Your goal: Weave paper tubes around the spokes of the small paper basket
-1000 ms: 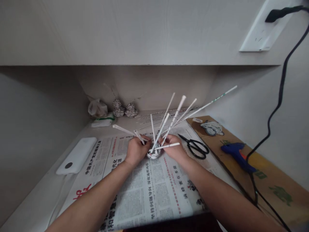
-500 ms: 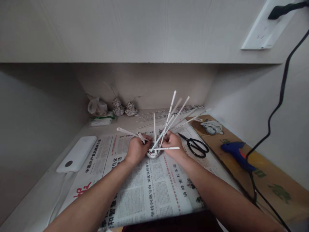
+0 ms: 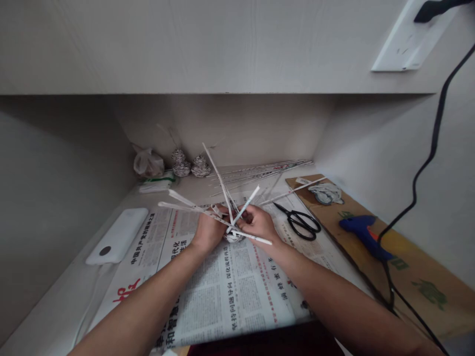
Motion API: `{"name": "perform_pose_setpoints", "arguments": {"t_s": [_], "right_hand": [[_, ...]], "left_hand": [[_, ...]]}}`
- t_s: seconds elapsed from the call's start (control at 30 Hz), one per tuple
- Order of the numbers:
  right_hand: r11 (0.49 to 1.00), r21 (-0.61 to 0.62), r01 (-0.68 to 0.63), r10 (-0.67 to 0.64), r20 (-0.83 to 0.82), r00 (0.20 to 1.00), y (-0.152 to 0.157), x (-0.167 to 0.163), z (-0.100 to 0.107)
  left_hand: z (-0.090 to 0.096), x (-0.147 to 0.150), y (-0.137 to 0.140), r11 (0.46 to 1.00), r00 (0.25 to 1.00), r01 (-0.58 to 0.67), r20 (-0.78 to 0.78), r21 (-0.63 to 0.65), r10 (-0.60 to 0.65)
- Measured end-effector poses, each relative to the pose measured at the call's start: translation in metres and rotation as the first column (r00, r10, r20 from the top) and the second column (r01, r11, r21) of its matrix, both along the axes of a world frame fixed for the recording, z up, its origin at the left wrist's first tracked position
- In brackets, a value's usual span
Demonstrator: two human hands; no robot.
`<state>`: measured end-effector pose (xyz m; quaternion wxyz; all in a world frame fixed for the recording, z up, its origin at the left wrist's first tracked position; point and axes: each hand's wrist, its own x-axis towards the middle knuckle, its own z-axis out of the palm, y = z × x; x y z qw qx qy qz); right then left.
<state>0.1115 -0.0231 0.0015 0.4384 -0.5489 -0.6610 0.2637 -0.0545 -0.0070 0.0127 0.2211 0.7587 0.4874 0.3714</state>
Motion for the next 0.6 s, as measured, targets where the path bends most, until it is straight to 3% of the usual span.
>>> {"name": "perform_pose_setpoints", "arguments": {"t_s": [0.17, 0.33, 0.43, 0.6], "right_hand": [[0.998, -0.065, -0.007, 0.002, -0.078, 0.997, 0.0, -0.004, -0.008], [0.994, -0.087, -0.07, 0.06, -0.116, 0.991, -0.011, -0.003, 0.002], [0.994, -0.05, -0.096, 0.096, -0.002, 0.995, -0.018, 0.003, 0.014], [0.994, -0.051, -0.101, 0.109, 0.196, 0.975, -0.024, 0.008, 0.027]], "left_hand": [[-0.005, -0.001, 0.001, 1.0, 0.999, 0.019, 0.037, -0.018, -0.018], [-0.005, -0.005, 0.0, 0.999, 0.992, 0.04, 0.12, -0.026, -0.037], [-0.005, -0.007, 0.0, 0.996, 0.987, 0.093, 0.132, -0.008, -0.091], [-0.008, -0.006, 0.005, 0.998, 0.996, 0.055, 0.075, -0.012, -0.054]]}}
